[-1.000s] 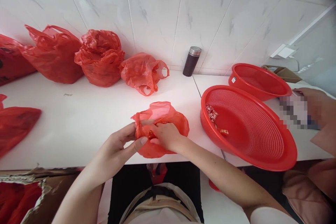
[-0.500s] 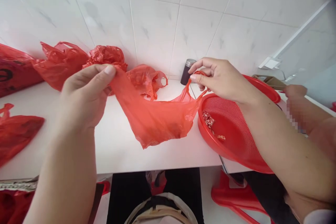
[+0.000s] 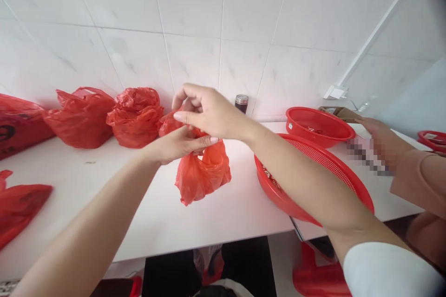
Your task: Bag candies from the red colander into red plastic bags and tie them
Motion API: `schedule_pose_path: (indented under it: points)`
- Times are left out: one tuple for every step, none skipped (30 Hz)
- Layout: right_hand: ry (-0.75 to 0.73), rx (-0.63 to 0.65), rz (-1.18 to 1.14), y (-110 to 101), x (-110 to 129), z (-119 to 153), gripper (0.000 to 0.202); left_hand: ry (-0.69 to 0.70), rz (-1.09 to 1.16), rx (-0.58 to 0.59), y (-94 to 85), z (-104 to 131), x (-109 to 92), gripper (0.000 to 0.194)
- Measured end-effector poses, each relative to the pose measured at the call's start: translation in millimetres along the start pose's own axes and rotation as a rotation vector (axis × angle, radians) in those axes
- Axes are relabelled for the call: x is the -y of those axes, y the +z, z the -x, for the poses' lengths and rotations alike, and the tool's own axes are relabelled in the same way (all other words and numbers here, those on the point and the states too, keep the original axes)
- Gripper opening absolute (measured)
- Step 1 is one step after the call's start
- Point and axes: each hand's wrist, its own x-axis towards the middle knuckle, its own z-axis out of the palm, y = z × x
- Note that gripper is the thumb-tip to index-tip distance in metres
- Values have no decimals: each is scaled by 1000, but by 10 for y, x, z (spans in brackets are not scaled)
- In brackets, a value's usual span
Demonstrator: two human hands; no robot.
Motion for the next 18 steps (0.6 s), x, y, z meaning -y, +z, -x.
schedule_pose_path:
  points:
    - [-15,-27,-16,46,-60,-4,4,-31,3,7,7,-11,9,26]
    - [-20,-69,-11,75,-133,9,6,-64,5,13,11,-16,18,27]
    - [-11,-121,13,88,-217,37,9,-99,6,19,12,-18,27,27]
    - [14,-164,48,91,-305,80,12,-140,7,25,10,-16,36,28]
    - [60,-181,82,88,-390,133,14,-188,9,33,7,-14,47,28]
    - [120,-169,100,85,-462,196,15,-239,14,43,1,-11,57,28]
    - [179,-144,99,85,-512,265,15,-287,17,54,-5,-7,67,28]
    - [228,-133,81,92,-533,337,13,-328,13,67,-14,-3,76,29]
    - [253,-149,51,106,-521,410,10,-362,-3,83,-25,1,81,31]
    - [253,-186,10,126,-478,480,8,-383,-25,110,-39,5,81,33]
    - [232,-217,-34,152,-412,546,7,-389,-54,153,-56,9,76,34]
    - [198,-226,-77,181,-334,603,8,-381,-89,208,-77,12,64,34]
    - [161,-215,-115,211,-261,649,9,-365,-133,272,-102,12,45,31]
    - [128,-206,-144,244,-207,682,10,-346,-186,338,-129,9,21,26]
    - [106,-219,-160,278,-187,698,11,-328,-247,393,-155,2,-5,21]
    - [101,-258,-169,314,-209,699,12,-315,-318,432,-177,-6,-31,16]
    - [116,-307,-183,355,-273,686,15,-305,-398,455,-193,-16,-52,14]
    - [150,-342,-205,400,-375,662,19,-294,-485,471,-200,-24,-63,14]
